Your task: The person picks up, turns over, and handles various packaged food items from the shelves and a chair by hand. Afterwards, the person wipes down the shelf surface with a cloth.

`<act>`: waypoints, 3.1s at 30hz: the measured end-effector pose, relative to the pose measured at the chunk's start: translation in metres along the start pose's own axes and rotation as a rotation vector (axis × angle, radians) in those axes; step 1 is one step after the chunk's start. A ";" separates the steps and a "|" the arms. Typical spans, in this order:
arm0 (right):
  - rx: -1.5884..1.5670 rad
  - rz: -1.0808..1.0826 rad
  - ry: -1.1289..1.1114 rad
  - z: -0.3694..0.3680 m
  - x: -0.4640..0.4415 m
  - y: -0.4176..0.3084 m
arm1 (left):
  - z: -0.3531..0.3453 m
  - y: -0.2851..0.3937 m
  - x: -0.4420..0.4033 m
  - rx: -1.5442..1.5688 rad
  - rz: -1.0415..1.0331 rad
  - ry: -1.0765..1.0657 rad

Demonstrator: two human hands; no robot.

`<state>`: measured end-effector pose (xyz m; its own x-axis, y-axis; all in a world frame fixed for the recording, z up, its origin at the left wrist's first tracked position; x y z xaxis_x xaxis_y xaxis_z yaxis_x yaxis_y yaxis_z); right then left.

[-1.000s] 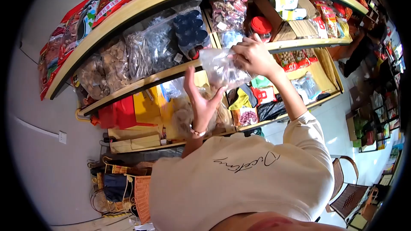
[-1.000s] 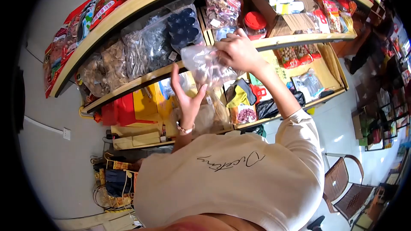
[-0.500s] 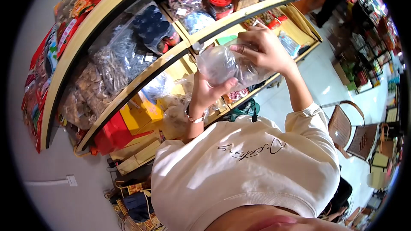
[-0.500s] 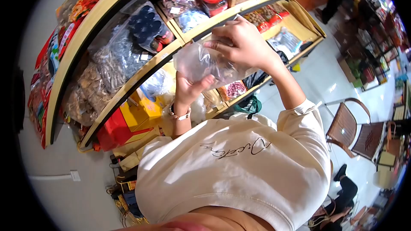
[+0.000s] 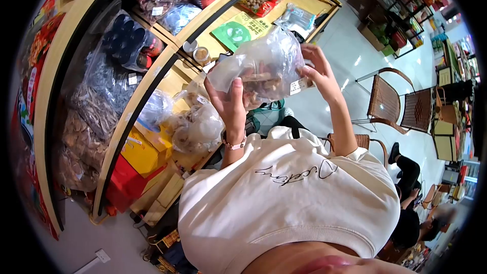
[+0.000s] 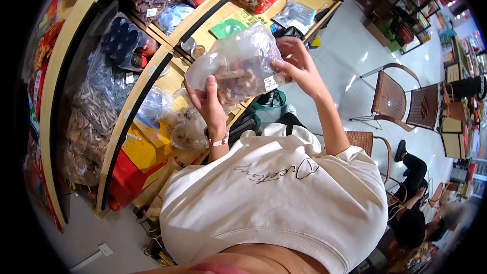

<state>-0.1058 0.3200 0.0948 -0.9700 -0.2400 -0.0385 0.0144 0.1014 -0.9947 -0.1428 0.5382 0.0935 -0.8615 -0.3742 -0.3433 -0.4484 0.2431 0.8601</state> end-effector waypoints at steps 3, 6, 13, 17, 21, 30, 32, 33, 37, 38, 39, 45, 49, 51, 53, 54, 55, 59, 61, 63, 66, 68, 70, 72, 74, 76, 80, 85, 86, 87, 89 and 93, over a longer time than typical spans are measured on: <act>-0.073 -0.141 -0.047 0.002 0.020 0.012 | -0.012 -0.004 -0.001 -0.018 0.004 -0.046; -0.012 -0.238 -0.111 0.005 0.034 0.032 | -0.025 -0.020 0.003 0.033 0.068 -0.091; -0.303 -0.286 0.132 0.056 0.037 0.028 | -0.075 -0.029 -0.001 -0.101 -0.031 -0.254; -0.363 -0.172 0.211 0.099 0.043 0.020 | -0.101 -0.042 0.007 -0.322 -0.130 -0.182; -0.482 -0.148 0.268 0.138 0.049 0.025 | -0.130 -0.072 0.017 -0.236 -0.040 -0.351; -0.566 -0.094 0.294 0.186 0.061 0.021 | -0.208 -0.130 0.015 0.067 0.518 -0.585; -0.532 -0.125 0.389 0.189 0.061 0.027 | -0.227 -0.126 0.019 0.143 0.626 -0.672; -0.515 -0.147 0.440 0.192 0.063 0.032 | -0.226 -0.132 0.019 0.105 0.625 -0.724; -0.506 -0.169 0.434 0.204 0.065 0.040 | -0.237 -0.141 0.023 0.068 0.566 -0.756; -0.508 -0.192 0.419 0.208 0.065 0.042 | -0.239 -0.143 0.022 0.067 0.552 -0.747; -0.509 -0.213 0.401 0.212 0.065 0.044 | -0.241 -0.145 0.022 0.067 0.536 -0.738; -0.407 -0.213 0.365 0.217 0.060 0.040 | -0.235 -0.152 0.010 -0.034 0.390 -0.688; -0.352 -0.235 0.374 0.211 0.061 0.035 | -0.227 -0.145 0.006 -0.026 0.427 -0.667; -0.283 -0.329 0.282 0.208 0.062 0.045 | -0.216 -0.148 0.005 0.042 0.500 -0.654; -0.206 -0.330 0.219 0.202 0.063 0.044 | -0.196 -0.159 0.006 0.089 0.559 -0.523; -0.165 -0.285 0.202 0.196 0.064 0.036 | -0.190 -0.163 0.007 0.080 0.594 -0.511; -0.124 -0.237 0.186 0.191 0.064 0.030 | -0.190 -0.163 0.008 0.072 0.627 -0.502; -0.131 -0.282 0.196 0.183 0.060 0.048 | -0.187 -0.164 0.018 0.103 0.751 -0.455; -0.108 -0.313 0.204 0.184 0.058 0.064 | -0.189 -0.160 0.021 0.123 0.763 -0.495; -0.126 -0.303 0.184 0.180 0.058 0.064 | -0.190 -0.156 0.023 0.130 0.769 -0.540; -0.155 -0.239 0.203 0.177 0.058 0.062 | -0.197 -0.144 0.029 0.175 0.815 -0.539; -0.176 -0.192 0.223 0.174 0.059 0.067 | -0.199 -0.141 0.034 0.207 0.853 -0.559; -0.220 -0.181 0.203 0.170 0.061 0.059 | -0.199 -0.142 0.037 0.229 0.887 -0.617; -0.265 -0.191 0.181 0.166 0.062 0.057 | -0.196 -0.146 0.042 0.216 0.915 -0.676; -0.297 -0.202 0.176 0.167 0.063 0.059 | -0.192 -0.153 0.047 0.219 0.943 -0.715; -0.276 -0.192 0.160 0.167 0.064 0.057 | -0.186 -0.162 0.053 0.238 0.975 -0.734; -0.297 -0.173 0.153 0.167 0.065 0.056 | -0.184 -0.163 0.059 0.291 0.982 -0.834; -0.504 -0.191 0.251 0.159 0.071 0.039 | -0.172 -0.179 0.067 0.258 0.898 -0.983; -0.465 -0.195 0.195 0.160 0.071 0.036 | -0.170 -0.180 0.067 0.250 0.894 -0.972; -0.425 -0.199 0.141 0.160 0.073 0.035 | -0.170 -0.180 0.067 0.244 0.891 -0.962; -0.375 -0.216 0.147 0.165 0.075 0.048 | -0.171 -0.181 0.066 0.210 0.864 -0.912; -0.277 -0.206 0.229 0.178 0.084 0.061 | -0.119 -0.222 0.062 -0.269 0.662 -0.820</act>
<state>-0.1429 0.1346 0.0144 -0.9751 -0.0647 0.2121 -0.2215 0.3369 -0.9151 -0.0688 0.3545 -0.0735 -0.8547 0.4949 0.1568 0.1438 -0.0645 0.9875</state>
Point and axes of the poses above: each hand's wrist, its own x-axis away from the middle knuckle, its own z-axis out of the back of the hand, y = z × x, the point moved 7 cm from there along -x, towards the middle knuckle, and after that the axes turned 6 degrees about -z, right-handed, at the moved point
